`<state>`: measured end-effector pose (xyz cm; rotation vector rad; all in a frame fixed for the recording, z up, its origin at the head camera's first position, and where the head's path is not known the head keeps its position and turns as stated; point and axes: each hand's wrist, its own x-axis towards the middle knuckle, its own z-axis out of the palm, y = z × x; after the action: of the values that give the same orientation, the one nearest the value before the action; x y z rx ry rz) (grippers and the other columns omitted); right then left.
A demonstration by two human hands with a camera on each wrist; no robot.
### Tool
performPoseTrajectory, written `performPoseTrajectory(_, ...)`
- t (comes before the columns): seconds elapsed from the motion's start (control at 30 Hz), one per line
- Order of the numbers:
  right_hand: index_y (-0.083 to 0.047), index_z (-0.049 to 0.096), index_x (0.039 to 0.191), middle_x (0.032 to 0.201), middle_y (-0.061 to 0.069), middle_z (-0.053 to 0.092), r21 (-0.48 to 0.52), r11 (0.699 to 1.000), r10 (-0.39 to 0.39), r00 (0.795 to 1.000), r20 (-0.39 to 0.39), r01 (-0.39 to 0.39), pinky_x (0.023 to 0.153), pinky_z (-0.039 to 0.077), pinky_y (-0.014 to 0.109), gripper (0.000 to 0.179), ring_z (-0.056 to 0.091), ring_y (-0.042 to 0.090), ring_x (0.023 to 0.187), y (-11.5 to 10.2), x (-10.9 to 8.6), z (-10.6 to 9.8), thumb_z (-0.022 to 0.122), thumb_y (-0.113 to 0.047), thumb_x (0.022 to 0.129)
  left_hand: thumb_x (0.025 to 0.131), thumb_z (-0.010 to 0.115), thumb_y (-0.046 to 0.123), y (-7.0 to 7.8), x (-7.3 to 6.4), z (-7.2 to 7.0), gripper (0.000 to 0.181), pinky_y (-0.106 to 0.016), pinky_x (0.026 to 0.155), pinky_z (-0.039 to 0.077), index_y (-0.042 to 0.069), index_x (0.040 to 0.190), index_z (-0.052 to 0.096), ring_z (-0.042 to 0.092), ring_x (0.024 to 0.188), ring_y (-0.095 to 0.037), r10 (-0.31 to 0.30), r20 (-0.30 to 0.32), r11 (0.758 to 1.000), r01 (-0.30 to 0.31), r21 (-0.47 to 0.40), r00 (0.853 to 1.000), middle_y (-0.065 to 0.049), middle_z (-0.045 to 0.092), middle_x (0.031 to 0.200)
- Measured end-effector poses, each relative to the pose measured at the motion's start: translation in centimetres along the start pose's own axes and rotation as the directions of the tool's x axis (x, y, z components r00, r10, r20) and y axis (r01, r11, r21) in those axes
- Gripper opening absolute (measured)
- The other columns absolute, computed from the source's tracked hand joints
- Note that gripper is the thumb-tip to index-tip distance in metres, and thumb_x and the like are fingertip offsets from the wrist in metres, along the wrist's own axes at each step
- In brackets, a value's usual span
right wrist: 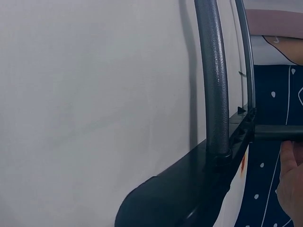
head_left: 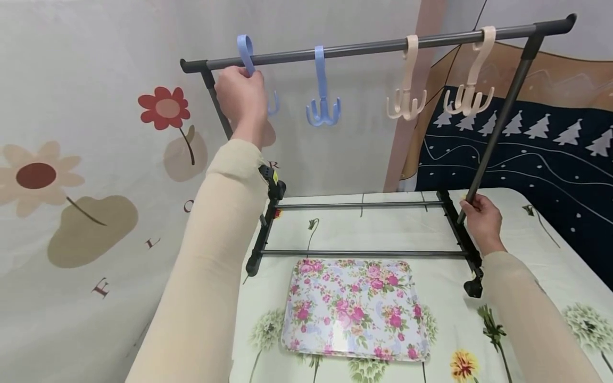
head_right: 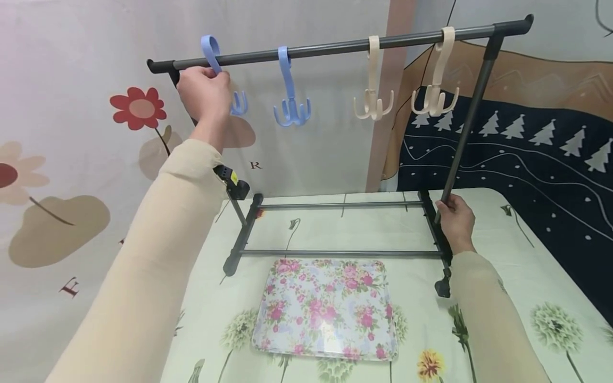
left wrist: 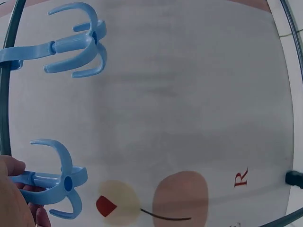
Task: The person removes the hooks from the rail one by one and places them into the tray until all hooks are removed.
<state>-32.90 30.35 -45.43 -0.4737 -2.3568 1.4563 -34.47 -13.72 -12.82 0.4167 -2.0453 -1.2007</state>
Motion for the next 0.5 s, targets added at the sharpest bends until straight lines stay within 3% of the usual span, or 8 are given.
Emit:
performPoseTrajectory(0.1, -0.005, 0.052, 0.140, 0.129, 0.013, 0.057, -0.007, 1.000, -0.013, 1.000, -0.005, 0.013, 0.100, 0.041, 0.042, 0.046, 0.052, 0.024, 0.116, -0.2, -0.1, 0.0, 0.049, -0.034, 0.105, 0.096, 0.063, 0.025, 0.5, 0.2, -0.3, 0.021, -0.029, 0.084, 0.050, 0.015, 0.108, 0.077, 0.067, 0.093, -0.012, -0.011, -0.010, 1.000, 0.011, -0.003, 1.000, 0.002, 0.074, 0.105)
performPoseTrajectory(0.23, -0.003, 0.053, 0.138, 0.125, 0.012, 0.058, -0.021, 0.999, -0.029, 1.000, -0.005, 0.029, 0.097, 0.042, 0.041, 0.044, 0.053, 0.017, 0.107, -0.3, -0.2, -0.2, 0.050, -0.032, 0.105, 0.095, 0.064, 0.026, 0.3, 0.0, -0.6, 0.021, -0.028, 0.087, 0.051, 0.015, 0.108, 0.077, 0.068, 0.095, -0.012, -0.005, -0.001, 0.999, 0.005, -0.038, 1.000, 0.002, 0.074, 0.106)
performPoseTrajectory(0.37, -0.003, 0.053, 0.138, 0.123, 0.010, 0.058, -0.013, 0.999, -0.037, 0.999, 0.007, 0.037, 0.096, 0.043, 0.040, 0.044, 0.052, 0.010, 0.102, -0.2, -0.3, -0.2, 0.049, -0.032, 0.105, 0.095, 0.064, 0.027, -0.5, -0.5, -0.9, 0.022, -0.028, 0.090, 0.050, 0.015, 0.110, 0.076, 0.067, 0.097, -0.013, 0.033, 0.007, 0.998, -0.032, -0.051, 0.999, 0.002, 0.074, 0.107)
performPoseTrajectory(0.5, -0.003, 0.052, 0.140, 0.127, 0.012, 0.057, -0.015, 0.999, -0.037, 0.999, 0.013, 0.038, 0.097, 0.043, 0.040, 0.045, 0.053, 0.014, 0.107, -0.2, -0.2, -0.1, 0.048, -0.033, 0.105, 0.095, 0.064, 0.029, -1.1, -0.8, -1.2, 0.024, -0.027, 0.090, 0.049, 0.016, 0.110, 0.076, 0.067, 0.097, -0.013, 0.070, 0.022, 0.996, -0.069, -0.049, 0.997, 0.002, 0.074, 0.106)
